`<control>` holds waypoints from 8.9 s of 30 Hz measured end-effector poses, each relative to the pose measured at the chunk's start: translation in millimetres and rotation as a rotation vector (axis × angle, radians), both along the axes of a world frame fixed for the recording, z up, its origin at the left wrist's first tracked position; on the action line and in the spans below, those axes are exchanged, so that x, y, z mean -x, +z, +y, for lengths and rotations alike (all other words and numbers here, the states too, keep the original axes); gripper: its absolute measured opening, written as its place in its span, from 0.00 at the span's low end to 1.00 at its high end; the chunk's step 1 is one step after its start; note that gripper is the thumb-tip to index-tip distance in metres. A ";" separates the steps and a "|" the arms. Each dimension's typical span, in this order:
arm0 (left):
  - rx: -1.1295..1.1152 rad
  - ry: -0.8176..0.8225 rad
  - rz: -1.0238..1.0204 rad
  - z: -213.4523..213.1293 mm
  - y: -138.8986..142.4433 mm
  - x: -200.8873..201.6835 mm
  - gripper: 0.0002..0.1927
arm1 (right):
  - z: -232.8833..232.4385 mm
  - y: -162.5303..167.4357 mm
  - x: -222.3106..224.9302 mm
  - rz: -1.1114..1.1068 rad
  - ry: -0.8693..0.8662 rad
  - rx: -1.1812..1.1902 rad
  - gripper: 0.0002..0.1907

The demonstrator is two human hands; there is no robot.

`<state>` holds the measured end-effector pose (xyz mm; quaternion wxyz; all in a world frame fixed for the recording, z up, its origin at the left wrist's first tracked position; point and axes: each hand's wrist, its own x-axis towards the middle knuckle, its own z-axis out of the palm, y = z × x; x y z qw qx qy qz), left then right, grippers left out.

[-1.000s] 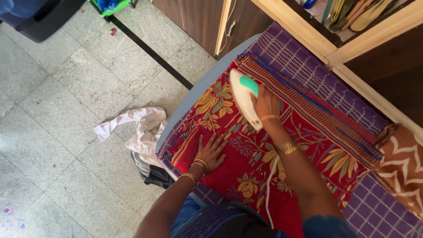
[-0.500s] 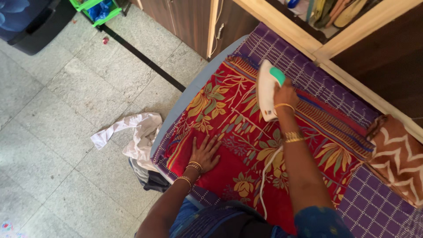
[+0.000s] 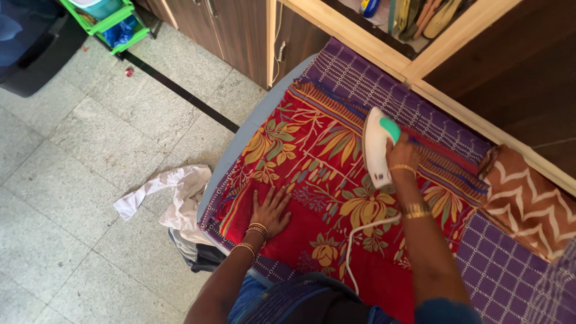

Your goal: The person spreads out a red floral cloth on an ironing board and presses it with an iron, folding the cloth several times and ironing the smaller sections until it is neatly folded.

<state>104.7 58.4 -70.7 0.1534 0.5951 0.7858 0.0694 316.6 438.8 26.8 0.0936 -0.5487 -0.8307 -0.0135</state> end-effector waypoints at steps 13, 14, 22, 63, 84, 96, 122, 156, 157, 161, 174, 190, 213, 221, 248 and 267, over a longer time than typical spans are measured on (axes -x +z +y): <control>0.038 0.004 0.022 -7.3 3.2 1.4 0.36 | -68.2 10.0 -91.1 -0.050 -0.229 0.251 0.28; 0.048 0.005 0.019 -7.4 4.4 1.9 0.36 | -53.6 7.1 -87.5 -0.037 -0.195 0.119 0.28; 0.045 0.019 0.022 -6.5 7.6 4.7 0.36 | 49.2 8.7 -79.1 -0.002 -0.243 -0.045 0.25; 0.023 -0.008 0.161 -16.0 -5.7 18.7 0.37 | -90.8 -10.9 -278.6 -0.091 -0.534 0.060 0.25; 0.085 -0.012 0.193 -19.1 3.0 22.3 0.37 | 28.4 0.7 -19.3 0.087 -0.155 0.203 0.25; 0.015 -0.004 0.187 -22.5 -4.7 23.4 0.36 | 44.6 -7.8 -147.6 -0.084 -0.306 0.117 0.28; -0.058 -0.006 0.134 -7.5 -12.7 20.4 0.36 | -99.2 -0.3 -311.3 -0.064 -0.459 0.067 0.29; -0.086 -0.009 0.174 1.8 -15.2 22.9 0.36 | -204.0 10.9 -322.9 -0.077 -0.553 0.195 0.29; -0.082 -0.016 0.167 2.3 -15.4 22.8 0.36 | -204.0 11.1 -324.9 -0.081 -0.557 0.190 0.29; -0.070 -0.017 0.166 6.4 -14.7 23.6 0.36 | -160.1 18.1 -324.9 -0.104 -0.499 0.108 0.28; -0.109 0.019 0.077 14.1 -6.1 18.6 0.36 | -141.7 -8.9 -196.7 -0.058 -0.165 0.216 0.28; -0.193 0.095 0.015 9.0 -22.8 10.7 0.36 | -101.1 -13.2 -21.1 -0.081 0.202 0.271 0.29; -0.191 0.114 -0.013 2.0 -28.6 -5.9 0.32 | -129.8 11.1 155.8 -0.083 0.673 0.258 0.24; -0.276 0.109 0.015 2.3 -21.2 -9.3 0.31 | -88.5 26.6 219.2 -0.023 0.522 0.204 0.24; -0.246 0.118 -0.002 7.8 -30.9 -7.2 0.32 | -95.4 7.1 126.9 -0.088 0.591 -0.010 0.28; -0.282 0.118 0.098 21.0 -17.3 23.5 0.30 | -166.9 8.6 -341.9 -0.198 -0.270 0.191 0.30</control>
